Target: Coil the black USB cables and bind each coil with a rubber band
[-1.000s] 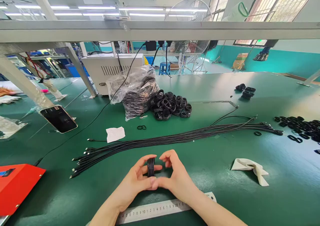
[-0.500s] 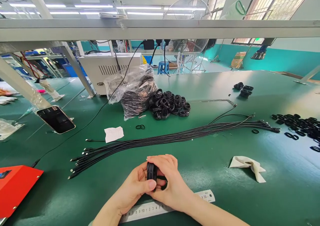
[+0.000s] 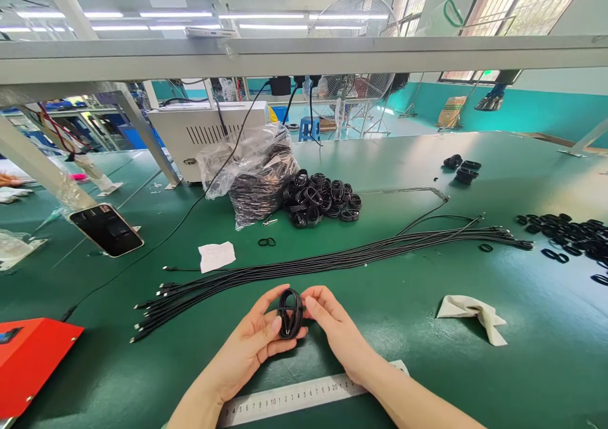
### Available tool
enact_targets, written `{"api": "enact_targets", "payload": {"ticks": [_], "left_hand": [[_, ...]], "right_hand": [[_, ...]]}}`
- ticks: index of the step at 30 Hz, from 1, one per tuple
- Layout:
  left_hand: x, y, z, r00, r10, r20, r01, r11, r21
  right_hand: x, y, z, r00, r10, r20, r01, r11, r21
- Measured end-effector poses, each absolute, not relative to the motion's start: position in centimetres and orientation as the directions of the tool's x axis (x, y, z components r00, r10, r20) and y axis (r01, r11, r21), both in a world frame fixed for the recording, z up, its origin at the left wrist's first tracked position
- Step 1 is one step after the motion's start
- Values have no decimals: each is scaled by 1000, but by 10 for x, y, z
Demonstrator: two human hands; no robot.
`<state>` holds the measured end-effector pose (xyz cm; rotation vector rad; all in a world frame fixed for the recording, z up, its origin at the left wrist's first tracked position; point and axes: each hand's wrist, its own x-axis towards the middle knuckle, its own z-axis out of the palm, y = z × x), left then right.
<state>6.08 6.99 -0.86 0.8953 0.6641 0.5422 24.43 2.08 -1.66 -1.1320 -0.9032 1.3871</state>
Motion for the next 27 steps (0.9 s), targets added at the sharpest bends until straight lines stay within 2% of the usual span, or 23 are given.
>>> {"api": "enact_targets", "payload": {"ticks": [7,15,21,27], "left_hand": [[69,64,-8,656,702,-278,-113,455,884],[78,56,-7,590,781,-205,-29,274,961],[82,55,-9,543,817,-195,-9,238,971],[81,54,-8,560,801,-212,2,255,967]], "right_hand": [[249,25,-10,-93,954,-283,-354,-298,-887],[242,24,-13,-66,956,-286,-408,-287,-867],[242,23,-12,-45,964,-263,-366,-260,-893],[240,21,-9,-26,963,-268,-424,-254,-870]]}}
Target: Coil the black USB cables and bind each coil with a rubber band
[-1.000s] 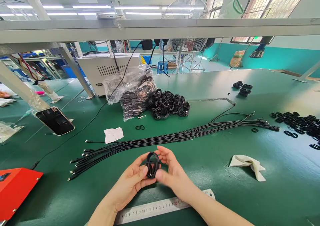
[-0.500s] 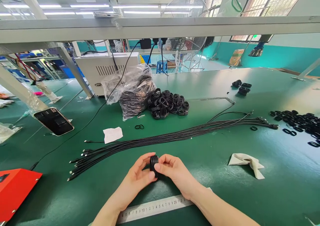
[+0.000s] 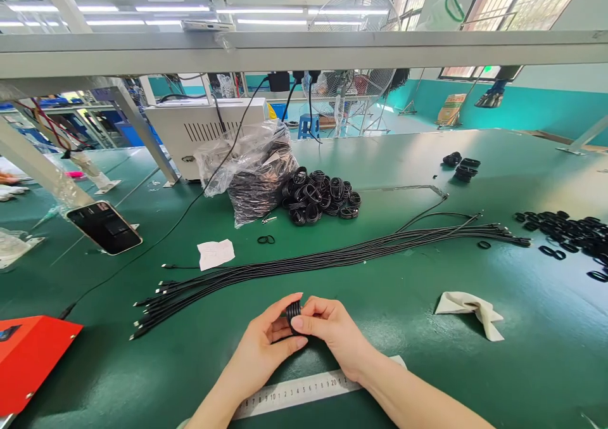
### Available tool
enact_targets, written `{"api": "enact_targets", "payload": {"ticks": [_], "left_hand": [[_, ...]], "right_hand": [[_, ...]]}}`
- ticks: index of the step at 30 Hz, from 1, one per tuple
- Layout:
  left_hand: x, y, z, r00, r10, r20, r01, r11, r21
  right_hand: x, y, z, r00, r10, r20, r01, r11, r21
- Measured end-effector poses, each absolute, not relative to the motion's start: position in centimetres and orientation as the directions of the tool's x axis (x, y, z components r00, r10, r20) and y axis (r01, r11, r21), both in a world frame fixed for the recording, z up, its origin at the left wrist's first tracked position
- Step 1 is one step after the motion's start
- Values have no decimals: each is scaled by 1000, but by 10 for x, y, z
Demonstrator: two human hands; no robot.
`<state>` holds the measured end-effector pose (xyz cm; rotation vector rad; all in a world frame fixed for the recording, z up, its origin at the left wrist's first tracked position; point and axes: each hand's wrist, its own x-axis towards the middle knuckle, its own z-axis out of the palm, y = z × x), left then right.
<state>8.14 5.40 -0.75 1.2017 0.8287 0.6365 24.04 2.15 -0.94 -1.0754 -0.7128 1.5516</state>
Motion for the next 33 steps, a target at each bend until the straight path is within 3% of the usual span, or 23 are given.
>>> {"api": "enact_targets", "payload": {"ticks": [15,19,25,29,33], "left_hand": [[77,59,-13,569,789,-233,14,274,962],[76,61,-20,548,799,-245,22,279,960],[73,60,-12,652,711,-263,-10,355,935],[72,60,-9,645,713,-276,7,356,934],[74,60,-10,638,716,-284,0,368,930]], "right_hand": [[252,29,-14,-163,955,-247,-259,-283,-923],[252,28,-9,-174,954,-243,-256,-282,-925],[252,24,1,-200,952,-232,-329,-288,-899],[249,24,-3,-174,953,-247,-341,-293,-893],[247,24,-10,-122,969,-217,-236,-241,-941]]}}
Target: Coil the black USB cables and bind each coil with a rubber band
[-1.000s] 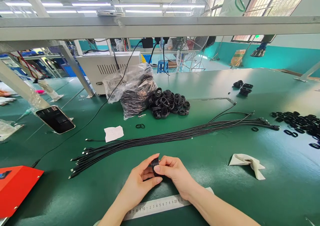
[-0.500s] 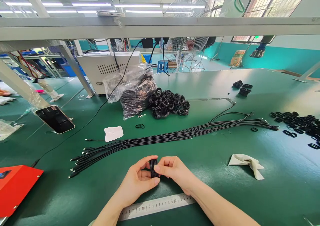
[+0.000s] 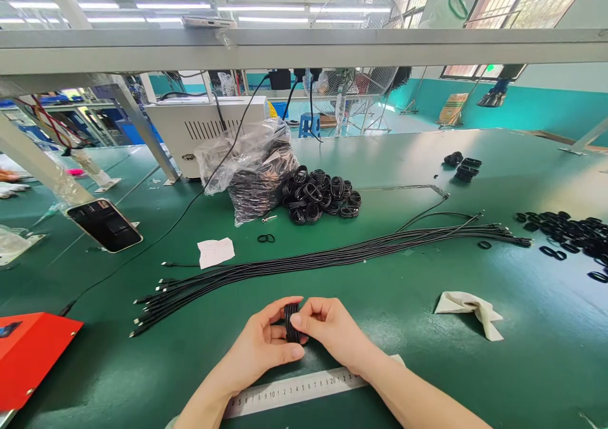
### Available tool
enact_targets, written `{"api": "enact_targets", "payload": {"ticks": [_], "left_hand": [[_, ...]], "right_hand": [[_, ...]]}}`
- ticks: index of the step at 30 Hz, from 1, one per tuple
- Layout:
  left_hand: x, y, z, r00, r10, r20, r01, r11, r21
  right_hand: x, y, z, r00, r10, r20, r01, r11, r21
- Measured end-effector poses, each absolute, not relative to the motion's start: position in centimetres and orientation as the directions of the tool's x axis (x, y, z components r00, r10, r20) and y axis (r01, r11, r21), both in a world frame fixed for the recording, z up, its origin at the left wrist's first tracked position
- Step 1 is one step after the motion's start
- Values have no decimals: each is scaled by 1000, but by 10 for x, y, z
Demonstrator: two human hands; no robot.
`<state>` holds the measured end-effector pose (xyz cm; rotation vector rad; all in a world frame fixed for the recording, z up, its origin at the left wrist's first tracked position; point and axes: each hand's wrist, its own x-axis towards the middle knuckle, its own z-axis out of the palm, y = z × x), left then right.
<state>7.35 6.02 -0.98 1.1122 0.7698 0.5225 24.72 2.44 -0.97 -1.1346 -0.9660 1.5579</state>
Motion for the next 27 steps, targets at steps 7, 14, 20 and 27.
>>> {"api": "enact_targets", "payload": {"ticks": [7,14,20,27], "left_hand": [[72,63,-14,646,724,-242,-155,435,887],[67,69,-10,640,696,-325,-140,522,841],[71,67,-9,688,636,-350,-65,534,843],[73,63,-8,713,632,-302,-94,513,853]], "right_hand": [[253,26,-12,-152,981,-119,-159,-143,-977],[256,21,-13,-155,987,44,136,65,-989],[243,15,-22,-194,976,94,296,150,-943],[241,18,-18,-164,956,244,455,293,-841]]}}
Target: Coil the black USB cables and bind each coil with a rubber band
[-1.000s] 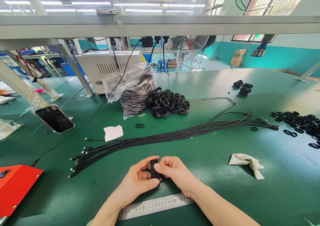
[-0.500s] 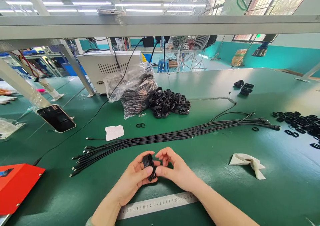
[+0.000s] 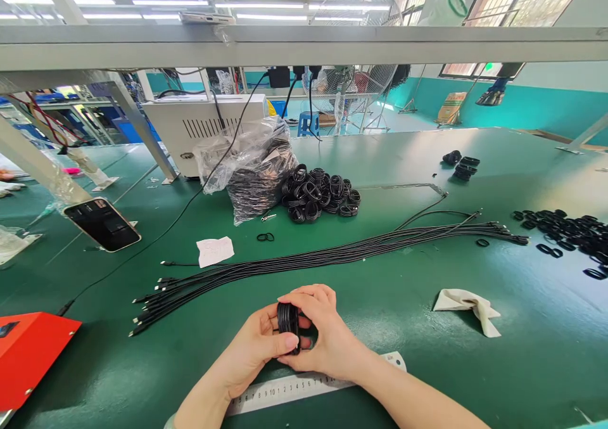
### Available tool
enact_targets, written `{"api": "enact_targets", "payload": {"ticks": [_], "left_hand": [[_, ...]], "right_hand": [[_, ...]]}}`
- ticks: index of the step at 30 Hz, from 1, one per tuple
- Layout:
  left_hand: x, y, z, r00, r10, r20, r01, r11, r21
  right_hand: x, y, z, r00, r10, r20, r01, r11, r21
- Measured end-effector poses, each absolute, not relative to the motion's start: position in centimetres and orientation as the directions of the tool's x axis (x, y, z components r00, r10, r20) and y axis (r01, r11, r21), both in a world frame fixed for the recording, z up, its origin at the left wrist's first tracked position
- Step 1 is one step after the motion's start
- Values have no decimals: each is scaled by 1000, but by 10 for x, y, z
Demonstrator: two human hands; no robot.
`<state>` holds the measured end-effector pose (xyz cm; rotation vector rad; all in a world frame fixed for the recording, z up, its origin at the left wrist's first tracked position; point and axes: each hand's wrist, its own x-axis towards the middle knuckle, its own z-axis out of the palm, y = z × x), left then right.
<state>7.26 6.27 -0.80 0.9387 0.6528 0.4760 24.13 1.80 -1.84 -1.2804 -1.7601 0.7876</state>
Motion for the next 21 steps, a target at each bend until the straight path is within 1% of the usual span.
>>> {"api": "enact_targets", "payload": {"ticks": [3,6,11,14,17,19,21], "left_hand": [[72,61,-7,708,639,-301,-87,501,861],[72,60,-5,707,644,-292,-84,487,869],[72,61,-11,716,646,-264,-124,490,863],[73,62,-15,724,647,-238,-165,498,852],[71,64,-14,714,654,-249,-189,523,831],[68,65,-11,720,650,-242,-235,557,796],[64,67,-8,735,640,-225,-284,592,755]], "right_hand": [[242,18,-18,-184,942,281,468,335,-818],[242,18,-20,-173,942,289,458,336,-823],[239,18,-24,-133,962,240,428,274,-861],[240,17,-23,-117,980,162,386,196,-901],[243,15,-21,-172,980,97,266,142,-954],[245,14,-20,-195,977,86,131,113,-985],[247,16,-20,-156,985,66,-7,66,-998]]}}
